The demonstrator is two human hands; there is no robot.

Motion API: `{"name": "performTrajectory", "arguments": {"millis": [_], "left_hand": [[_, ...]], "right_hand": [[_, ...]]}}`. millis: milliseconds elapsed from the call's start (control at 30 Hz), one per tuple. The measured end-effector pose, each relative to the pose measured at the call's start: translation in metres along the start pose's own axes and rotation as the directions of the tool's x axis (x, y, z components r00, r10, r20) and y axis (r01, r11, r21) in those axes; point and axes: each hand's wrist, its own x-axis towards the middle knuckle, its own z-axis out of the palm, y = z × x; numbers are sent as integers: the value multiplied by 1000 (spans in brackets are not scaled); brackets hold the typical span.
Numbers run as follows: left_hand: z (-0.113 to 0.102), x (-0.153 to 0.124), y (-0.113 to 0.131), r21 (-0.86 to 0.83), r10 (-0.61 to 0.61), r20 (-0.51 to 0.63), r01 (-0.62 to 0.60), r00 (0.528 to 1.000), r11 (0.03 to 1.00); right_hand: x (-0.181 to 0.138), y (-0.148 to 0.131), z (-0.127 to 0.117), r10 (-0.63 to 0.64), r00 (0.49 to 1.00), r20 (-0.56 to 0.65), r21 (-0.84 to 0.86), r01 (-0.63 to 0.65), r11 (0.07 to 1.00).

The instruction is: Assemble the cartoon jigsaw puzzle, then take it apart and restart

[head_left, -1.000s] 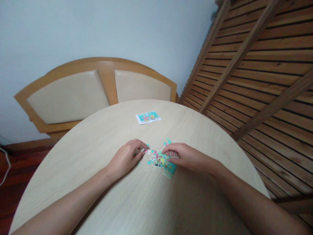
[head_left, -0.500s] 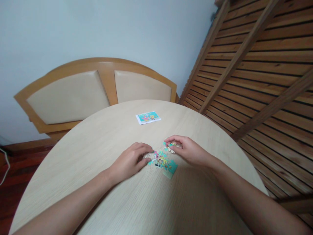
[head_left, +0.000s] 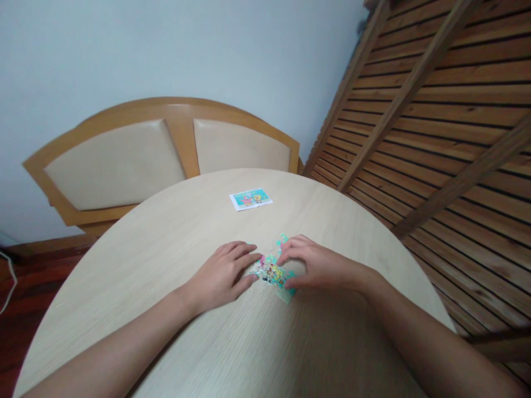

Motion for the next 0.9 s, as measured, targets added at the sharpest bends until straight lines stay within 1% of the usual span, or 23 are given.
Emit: {"name": "performTrajectory", "arguments": {"millis": [67, 133, 167, 267, 367, 433, 467, 533, 633, 700, 767, 900], "left_hand": [[0, 0, 4, -16, 67, 27, -66, 997, 998], [0, 1, 9, -32, 104, 48, -103, 993, 994], [1, 1, 12, -33, 102, 50, -100, 994, 994], [3, 1, 12, -21, 27, 18, -27, 999, 999], [5, 1, 5, -19, -57, -40, 56, 998, 998], [6, 1, 1, -23, -81, -72, 80, 994, 997], [6, 1, 1, -28, -78, -83, 76, 993, 997], [6, 1, 3, -41, -33, -82, 29, 996, 999], [6, 2, 13, -47, 64, -30, -65, 998, 997], [7, 1, 19, -36, 71, 6, -71, 997, 997], [8, 1, 23, -24, 51, 29, -50, 998, 998], [9, 1, 26, 16, 11, 30, -12, 999, 1000]], "right_hand": [[0, -6, 1, -7, 998, 57, -4, 7, 1000], [2, -10, 2, -5, 999, 53, -3, 5, 1000], [3, -11, 3, 0, 999, 41, -4, 0, 1000], [6, -8, 4, 32, 999, -7, -46, -32, 998], [6, -2, 4, 69, 995, -71, -122, -78, 990], [5, -1, 3, 74, 993, -89, -144, -86, 986], [4, -1, 1, 71, 995, -76, -141, -81, 987], [1, -4, -2, 66, 998, -9, -125, -67, 990], [-2, -10, -6, 86, 991, 99, -95, -76, 992], [-3, -13, -5, 99, 988, 121, -84, -89, 992], [-2, -14, 1, 107, 990, 97, -93, -98, 991], [3, -15, 15, 153, 988, -23, -157, -155, 975]]}}
